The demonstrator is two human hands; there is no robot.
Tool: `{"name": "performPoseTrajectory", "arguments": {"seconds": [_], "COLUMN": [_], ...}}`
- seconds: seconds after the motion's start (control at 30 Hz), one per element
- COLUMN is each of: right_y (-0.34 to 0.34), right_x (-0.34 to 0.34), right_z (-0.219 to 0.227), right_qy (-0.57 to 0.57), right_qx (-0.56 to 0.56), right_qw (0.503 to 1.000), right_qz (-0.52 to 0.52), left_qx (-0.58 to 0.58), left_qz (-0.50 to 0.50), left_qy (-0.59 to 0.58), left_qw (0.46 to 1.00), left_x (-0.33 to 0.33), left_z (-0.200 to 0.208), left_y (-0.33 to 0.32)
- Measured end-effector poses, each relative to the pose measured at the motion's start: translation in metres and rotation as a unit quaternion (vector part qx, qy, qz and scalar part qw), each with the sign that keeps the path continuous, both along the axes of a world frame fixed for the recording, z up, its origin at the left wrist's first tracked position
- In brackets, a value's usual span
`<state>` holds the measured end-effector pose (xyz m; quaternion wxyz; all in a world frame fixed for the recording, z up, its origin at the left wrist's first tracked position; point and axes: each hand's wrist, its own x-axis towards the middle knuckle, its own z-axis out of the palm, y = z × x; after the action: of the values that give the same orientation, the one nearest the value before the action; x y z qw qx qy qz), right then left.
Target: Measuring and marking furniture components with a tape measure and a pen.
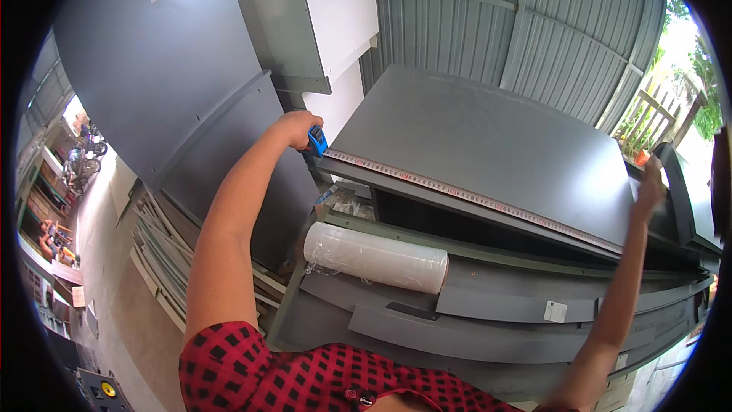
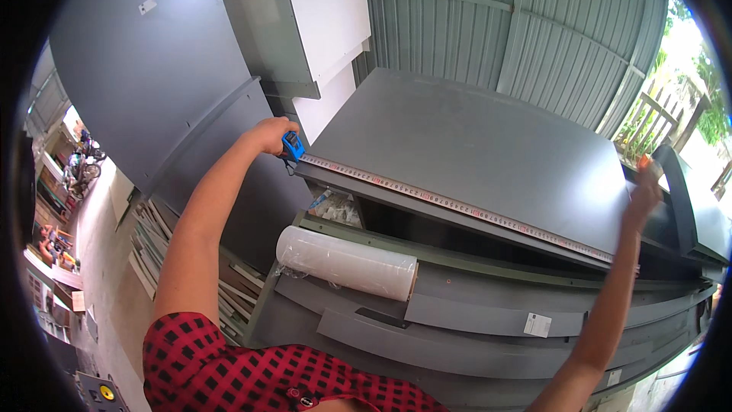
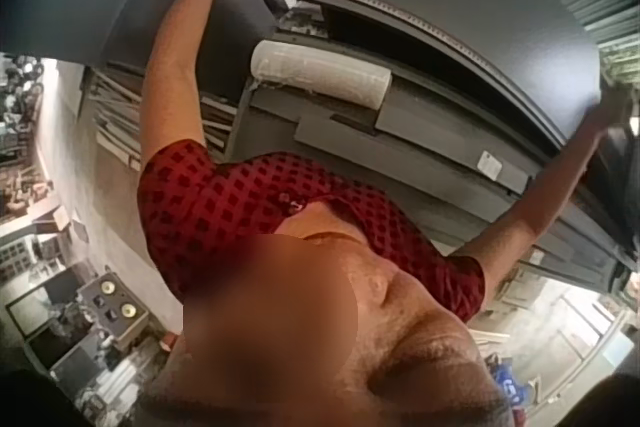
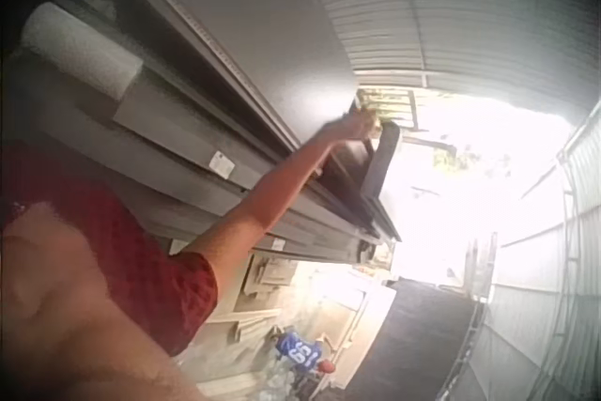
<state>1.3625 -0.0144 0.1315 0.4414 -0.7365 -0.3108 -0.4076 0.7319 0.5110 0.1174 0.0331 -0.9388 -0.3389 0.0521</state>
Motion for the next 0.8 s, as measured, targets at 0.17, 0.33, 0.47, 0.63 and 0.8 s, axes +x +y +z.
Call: {"name": "performPoseTrajectory", "arguments": {"seconds": [0.17, 0.33, 0.47, 0.63, 0.8], "right_y": [0.216, 0.327, 0.385, 0.43, 0.445], "right_x": [-0.267, -0.403, -0.453, -0.496, -0.496], "right_z": [0.05, 0.024, -0.018, -0.071, -0.094], "right_qy": [0.341, 0.487, 0.505, 0.484, 0.477], "right_qx": [0.073, -0.011, -0.066, -0.07, -0.082], "right_qw": [0.839, 0.671, 0.625, 0.639, 0.683], "right_qz": [0.418, 0.559, 0.592, 0.594, 0.547], "left_qx": [0.024, 0.026, 0.02, 0.034, 0.016], "left_qz": [0.031, 0.033, 0.032, 0.039, 0.063], "left_qy": [0.031, 0.011, 0.012, -0.005, 0.005], "left_qw": [0.999, 0.999, 0.999, 0.999, 0.998], "left_x": [-0.025, -0.023, -0.011, -0.023, -0.019], "left_z": [0.006, 0.005, 0.012, 0.006, 0.007], "left_y": [-0.004, -0.006, -0.018, -0.016, -0.012]}}
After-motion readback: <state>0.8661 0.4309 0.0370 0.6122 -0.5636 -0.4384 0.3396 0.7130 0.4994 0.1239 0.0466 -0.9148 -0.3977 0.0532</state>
